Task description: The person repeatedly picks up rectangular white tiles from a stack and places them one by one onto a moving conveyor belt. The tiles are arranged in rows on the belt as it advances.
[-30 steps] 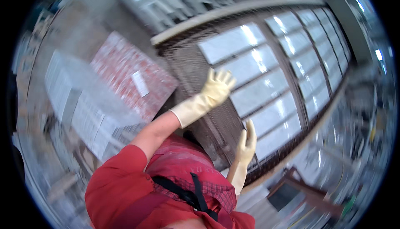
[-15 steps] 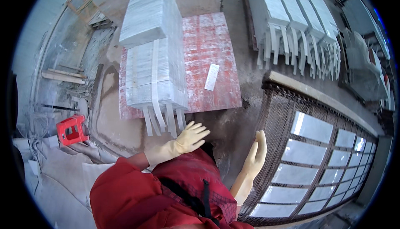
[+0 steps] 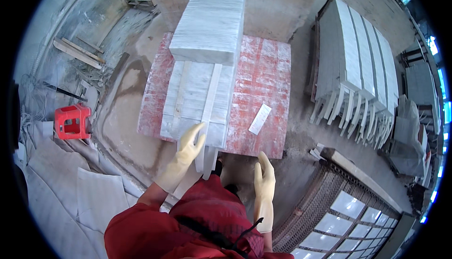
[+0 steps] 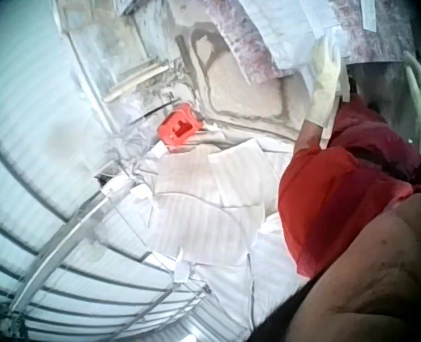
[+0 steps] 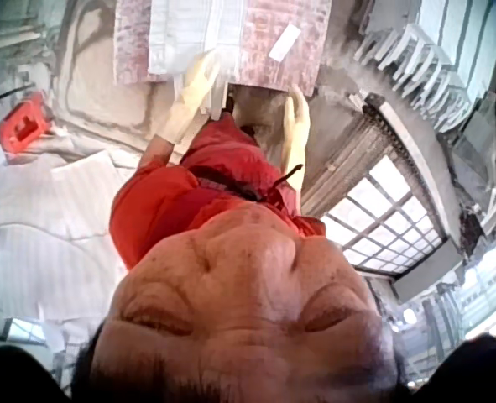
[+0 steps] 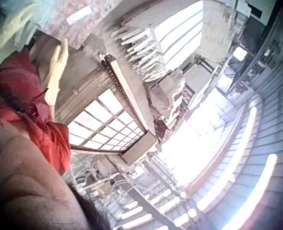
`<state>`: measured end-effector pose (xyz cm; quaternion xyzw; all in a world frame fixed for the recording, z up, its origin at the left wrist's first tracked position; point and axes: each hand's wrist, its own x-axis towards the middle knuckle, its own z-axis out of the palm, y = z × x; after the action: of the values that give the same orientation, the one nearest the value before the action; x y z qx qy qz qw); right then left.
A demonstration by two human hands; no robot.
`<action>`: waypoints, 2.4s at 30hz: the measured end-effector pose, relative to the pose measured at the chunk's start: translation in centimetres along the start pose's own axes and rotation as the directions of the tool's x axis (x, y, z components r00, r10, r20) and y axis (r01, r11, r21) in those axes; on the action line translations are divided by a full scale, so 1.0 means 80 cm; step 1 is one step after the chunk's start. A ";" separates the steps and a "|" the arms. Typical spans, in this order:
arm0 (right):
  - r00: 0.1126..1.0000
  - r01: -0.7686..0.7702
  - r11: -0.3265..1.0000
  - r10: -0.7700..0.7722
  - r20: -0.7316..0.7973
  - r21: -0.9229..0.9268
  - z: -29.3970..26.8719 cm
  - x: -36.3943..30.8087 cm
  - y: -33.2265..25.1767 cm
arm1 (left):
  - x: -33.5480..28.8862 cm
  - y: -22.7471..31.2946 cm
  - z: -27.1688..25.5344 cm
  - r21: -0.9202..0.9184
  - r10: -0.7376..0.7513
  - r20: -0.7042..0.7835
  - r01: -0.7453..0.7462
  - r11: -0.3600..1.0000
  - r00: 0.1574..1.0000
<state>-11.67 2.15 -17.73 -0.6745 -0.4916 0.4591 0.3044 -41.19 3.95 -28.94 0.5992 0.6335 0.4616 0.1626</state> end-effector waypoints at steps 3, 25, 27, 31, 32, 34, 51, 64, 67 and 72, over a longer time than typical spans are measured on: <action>0.998 0.016 0.994 -0.009 0.066 -0.109 0.057 0.059 -0.043 | 0.074 -0.058 -0.032 0.026 -0.046 -0.086 0.048 0.998 0.995; 1.000 -0.001 0.983 0.006 0.027 -0.184 0.319 0.552 -0.191 | 0.485 -0.347 -0.035 -0.265 -0.658 -0.030 0.629 0.731 0.752; 1.000 -0.022 0.973 0.019 -0.018 -0.230 0.328 0.561 -0.176 | 0.484 -0.340 -0.036 -0.218 -0.665 -0.044 0.642 0.735 0.746; 0.997 -0.068 0.947 0.056 -0.047 -0.313 0.335 0.560 -0.176 | 0.485 -0.346 -0.042 -0.173 -0.625 -0.052 0.609 0.774 0.779; 0.998 -0.062 0.945 0.051 -0.042 -0.321 0.335 0.553 -0.179 | 0.483 -0.344 -0.043 -0.190 -0.627 -0.048 0.609 0.770 0.778; 0.999 -0.050 0.940 0.045 -0.025 -0.337 0.329 0.541 -0.187 | 0.486 -0.336 -0.044 -0.190 -0.640 -0.040 0.623 0.759 0.768; 0.977 0.155 0.965 -0.119 -0.176 0.211 0.364 0.445 -0.157 | 0.486 -0.330 -0.057 -0.313 -0.673 -0.007 0.638 0.704 0.740; 0.976 0.199 0.902 -0.218 0.008 0.383 0.355 0.473 -0.139 | 0.345 -0.275 -0.092 -0.298 -0.797 -0.160 0.742 0.601 0.582; 0.975 0.208 0.923 -0.223 0.010 0.323 0.355 0.470 -0.145 | 0.355 -0.293 -0.118 -0.377 -0.694 0.095 0.671 0.638 0.713; 0.964 0.237 0.910 -0.265 0.037 0.340 0.356 0.472 -0.139 | 0.362 -0.288 -0.126 -0.592 -0.508 0.277 0.562 0.578 0.815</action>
<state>-38.49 40.23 -31.44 -0.5252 -0.5018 0.5197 0.4497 -69.55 29.71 -31.61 0.3022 0.5766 0.5572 0.5156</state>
